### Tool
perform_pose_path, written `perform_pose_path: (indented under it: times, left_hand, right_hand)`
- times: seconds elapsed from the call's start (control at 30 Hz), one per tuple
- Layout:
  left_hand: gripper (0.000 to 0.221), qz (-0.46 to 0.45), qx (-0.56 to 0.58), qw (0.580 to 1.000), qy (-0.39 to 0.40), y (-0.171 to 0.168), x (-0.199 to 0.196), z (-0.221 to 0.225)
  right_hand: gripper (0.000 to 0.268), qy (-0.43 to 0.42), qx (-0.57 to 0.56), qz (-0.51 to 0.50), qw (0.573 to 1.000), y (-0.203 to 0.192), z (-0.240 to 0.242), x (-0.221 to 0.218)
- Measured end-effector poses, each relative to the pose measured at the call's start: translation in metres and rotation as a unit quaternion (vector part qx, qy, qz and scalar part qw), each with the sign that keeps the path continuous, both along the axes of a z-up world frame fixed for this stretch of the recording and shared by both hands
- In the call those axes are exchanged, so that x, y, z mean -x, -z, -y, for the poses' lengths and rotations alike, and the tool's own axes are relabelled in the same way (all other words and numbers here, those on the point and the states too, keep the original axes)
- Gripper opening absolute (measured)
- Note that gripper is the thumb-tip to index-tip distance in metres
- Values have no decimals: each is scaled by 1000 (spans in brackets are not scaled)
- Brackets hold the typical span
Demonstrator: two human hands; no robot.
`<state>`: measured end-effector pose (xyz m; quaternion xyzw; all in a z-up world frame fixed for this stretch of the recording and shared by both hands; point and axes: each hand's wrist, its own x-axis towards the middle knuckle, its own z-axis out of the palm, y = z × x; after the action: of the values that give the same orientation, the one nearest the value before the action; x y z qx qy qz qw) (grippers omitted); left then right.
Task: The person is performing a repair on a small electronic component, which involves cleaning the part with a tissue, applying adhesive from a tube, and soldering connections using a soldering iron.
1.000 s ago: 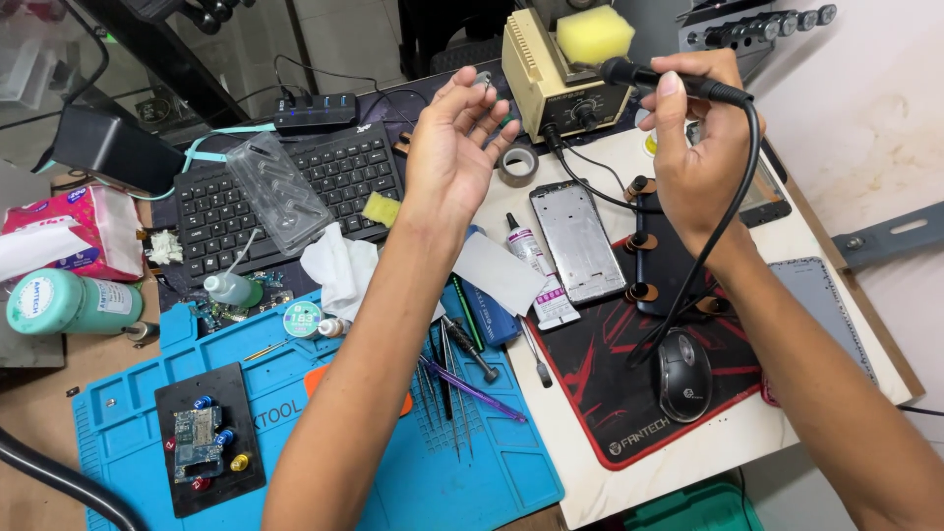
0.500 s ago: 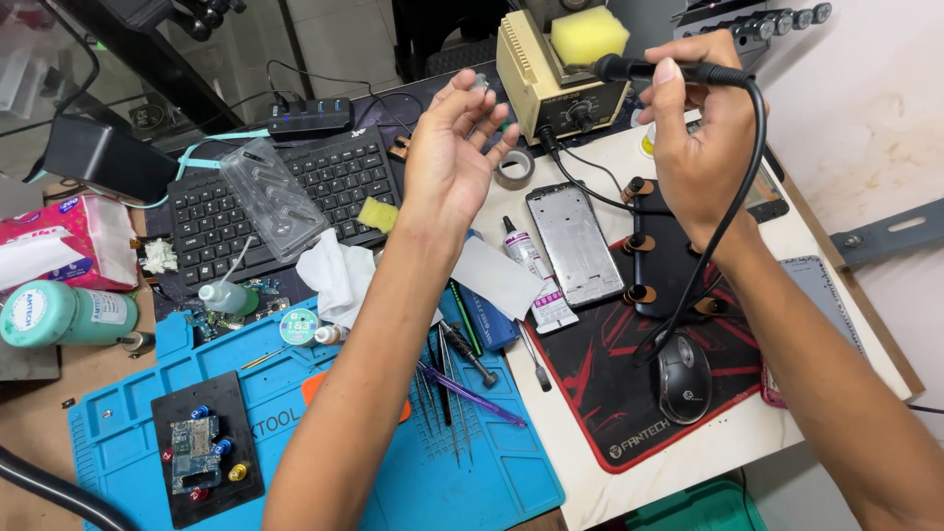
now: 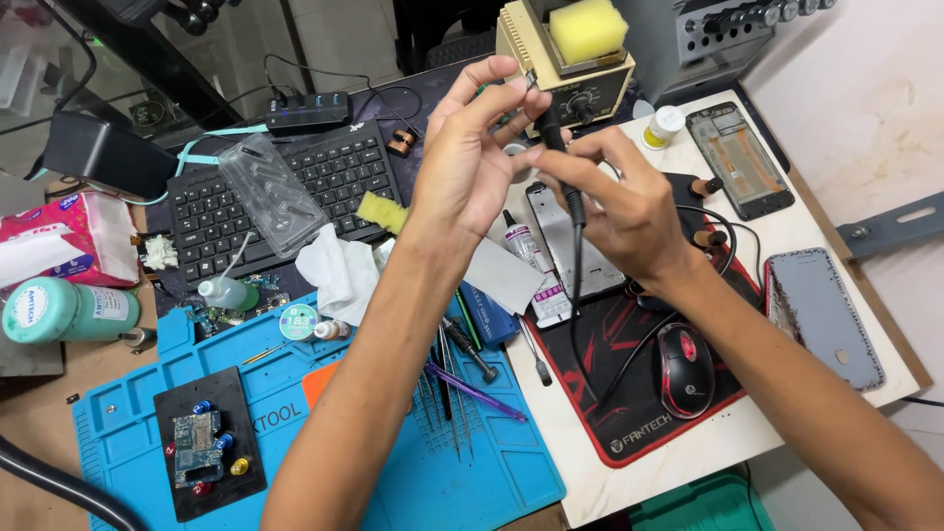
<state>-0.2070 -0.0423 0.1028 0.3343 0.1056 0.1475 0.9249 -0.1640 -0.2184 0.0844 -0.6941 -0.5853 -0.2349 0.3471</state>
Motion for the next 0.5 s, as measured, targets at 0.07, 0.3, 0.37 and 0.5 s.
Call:
perform_pose_path:
  times: [0.07,0.3,0.37,0.5]
  left_hand:
    - [22,9,-12,1000,2,0,5,-2]
    - [21,33,-33,999,-22,1,7,-1]
    - [19,44,-35,998,-19,0,7,1]
    - [17,13,-64,997,-47,-12,11,5]
  right_hand:
    - [36,-15,2,-8,1000,1,-5,5]
    - [54,-81,58,-38,994,-11,-10,12]
    - [54,-77,44,-65,994,-13,-5,9]
    - [25,13,-124,-150,981,4,6,-21]
